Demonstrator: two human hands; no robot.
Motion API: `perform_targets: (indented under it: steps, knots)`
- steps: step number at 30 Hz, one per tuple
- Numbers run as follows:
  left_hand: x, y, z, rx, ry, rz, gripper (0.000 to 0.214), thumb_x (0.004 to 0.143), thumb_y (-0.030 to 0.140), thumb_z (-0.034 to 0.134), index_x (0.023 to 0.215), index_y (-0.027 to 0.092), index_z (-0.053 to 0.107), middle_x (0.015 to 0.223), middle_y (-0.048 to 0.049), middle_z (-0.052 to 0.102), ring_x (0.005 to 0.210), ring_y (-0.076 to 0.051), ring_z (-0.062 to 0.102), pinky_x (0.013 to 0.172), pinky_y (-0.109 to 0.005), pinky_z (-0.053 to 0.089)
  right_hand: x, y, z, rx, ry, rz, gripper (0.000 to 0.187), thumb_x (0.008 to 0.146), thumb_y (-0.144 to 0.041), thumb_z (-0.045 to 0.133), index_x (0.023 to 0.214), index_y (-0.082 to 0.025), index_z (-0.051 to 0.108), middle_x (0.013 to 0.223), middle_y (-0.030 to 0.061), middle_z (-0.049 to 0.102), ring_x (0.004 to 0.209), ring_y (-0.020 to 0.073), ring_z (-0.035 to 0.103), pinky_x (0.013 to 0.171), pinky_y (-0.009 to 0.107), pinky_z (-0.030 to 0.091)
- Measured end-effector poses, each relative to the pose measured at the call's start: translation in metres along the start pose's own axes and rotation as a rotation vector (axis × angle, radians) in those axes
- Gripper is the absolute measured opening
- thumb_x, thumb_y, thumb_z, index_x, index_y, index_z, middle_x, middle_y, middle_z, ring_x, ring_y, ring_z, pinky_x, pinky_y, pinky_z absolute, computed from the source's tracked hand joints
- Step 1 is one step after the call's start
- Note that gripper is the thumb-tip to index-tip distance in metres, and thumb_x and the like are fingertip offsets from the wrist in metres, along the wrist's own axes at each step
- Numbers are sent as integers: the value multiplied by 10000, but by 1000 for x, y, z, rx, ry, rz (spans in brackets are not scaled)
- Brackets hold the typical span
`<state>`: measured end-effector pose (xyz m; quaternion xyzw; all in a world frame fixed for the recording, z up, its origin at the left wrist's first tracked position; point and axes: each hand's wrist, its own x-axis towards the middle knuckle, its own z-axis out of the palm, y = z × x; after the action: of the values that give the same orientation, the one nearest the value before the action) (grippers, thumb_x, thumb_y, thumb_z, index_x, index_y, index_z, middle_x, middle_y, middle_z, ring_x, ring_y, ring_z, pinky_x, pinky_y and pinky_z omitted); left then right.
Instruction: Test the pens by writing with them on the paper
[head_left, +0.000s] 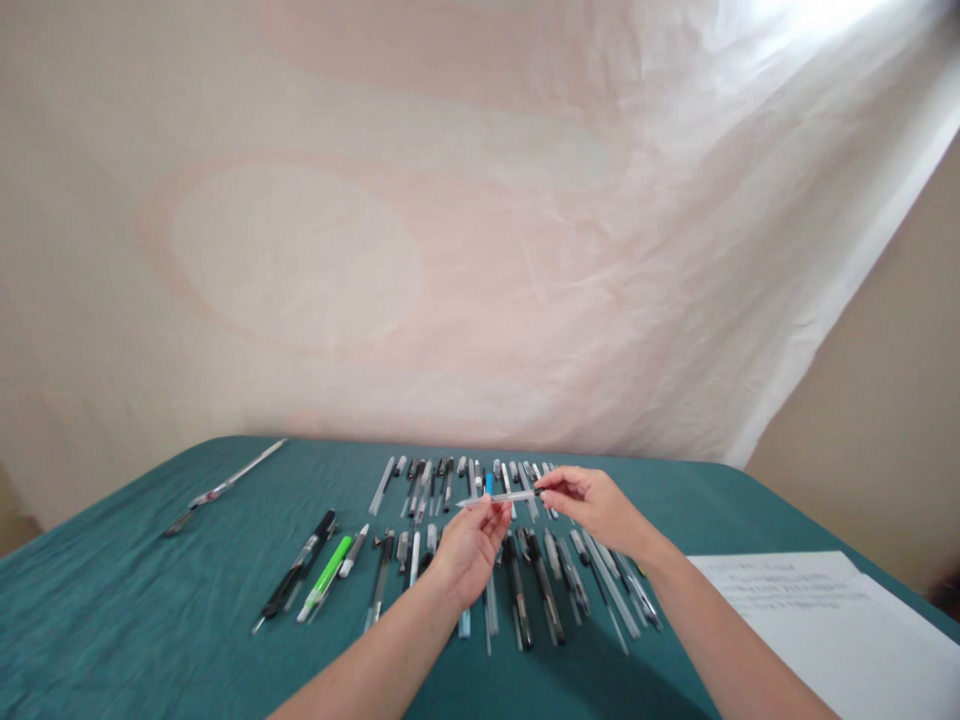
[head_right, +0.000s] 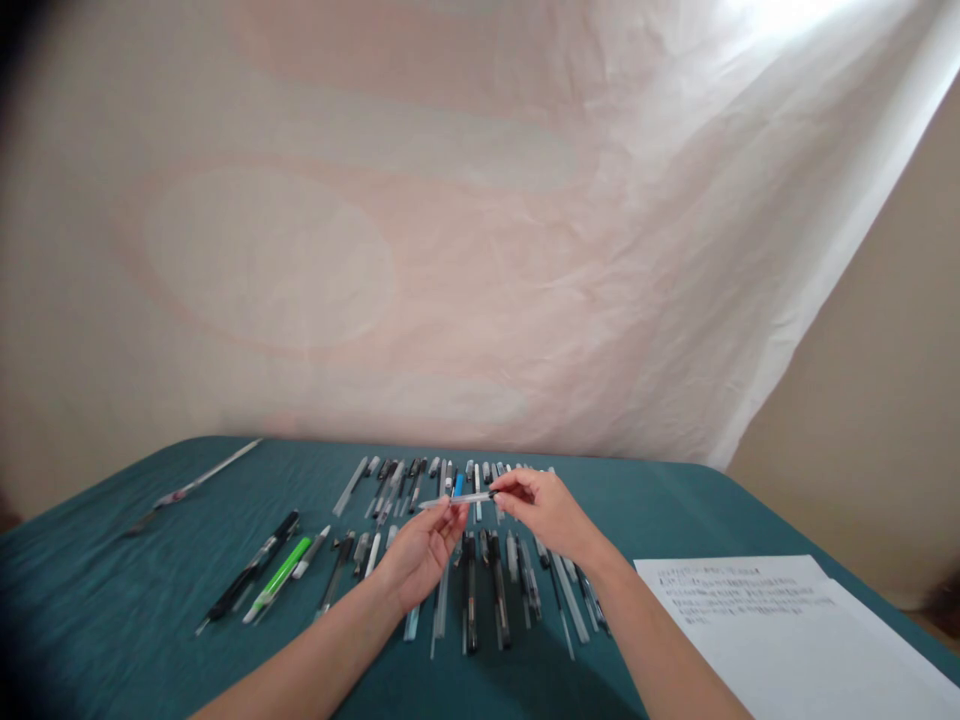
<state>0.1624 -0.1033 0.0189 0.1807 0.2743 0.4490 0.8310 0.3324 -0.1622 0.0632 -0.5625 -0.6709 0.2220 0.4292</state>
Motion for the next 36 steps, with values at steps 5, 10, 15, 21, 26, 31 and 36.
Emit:
perform_targets:
  steps: [5,10,15,21,26,31,36]
  knots:
    - [1,-1,-1,-2,-5,-1,134,830,90,488,709,87,547,707,-87,633,631,-119,640,610,-202,559,-1,-5,0,-47,-9,-12,191,765,-281,545,886,-157,628,764,28,653,670,139,582,637,251,460]
    - [1,-1,-2,-2,-12,12,136,826,86,493,699,94,541,695,-81,633,629,-118,640,618,-201,557,0,-8,3,-110,15,-24,167,759,-263,548,868,-172,636,758,29,663,668,148,592,632,259,463]
    - [0,-1,-1,7,-18,37,141,825,75,490,691,101,524,687,-84,633,637,-121,640,624,-204,551,-1,-6,5,-191,31,-49,170,772,-254,535,881,-180,644,778,33,664,688,153,597,655,263,461]
    - [-1,-1,-1,25,-35,94,137,828,66,482,702,111,513,694,-82,640,663,-120,640,659,-207,539,-1,-5,5,-349,27,-111,172,807,-254,500,896,-196,635,816,35,647,723,156,582,676,265,433]
    - [-1,-1,-1,41,-41,134,136,832,75,479,709,117,517,713,-78,644,673,-118,637,684,-222,532,-1,-5,6,-442,21,-152,180,840,-261,454,872,-203,622,830,34,629,755,162,559,691,268,407]
    - [-1,-1,-2,60,-37,154,123,832,86,484,719,122,518,732,-78,646,678,-122,635,681,-235,532,-1,-1,10,-453,8,-123,181,860,-259,412,840,-199,582,768,20,595,693,148,533,651,258,400]
    - [-1,-2,-1,88,-24,194,115,841,103,473,735,127,513,760,-84,652,676,-118,632,684,-237,526,-1,2,14,-465,-8,-95,178,871,-258,382,807,-192,534,746,14,563,664,142,520,626,250,392]
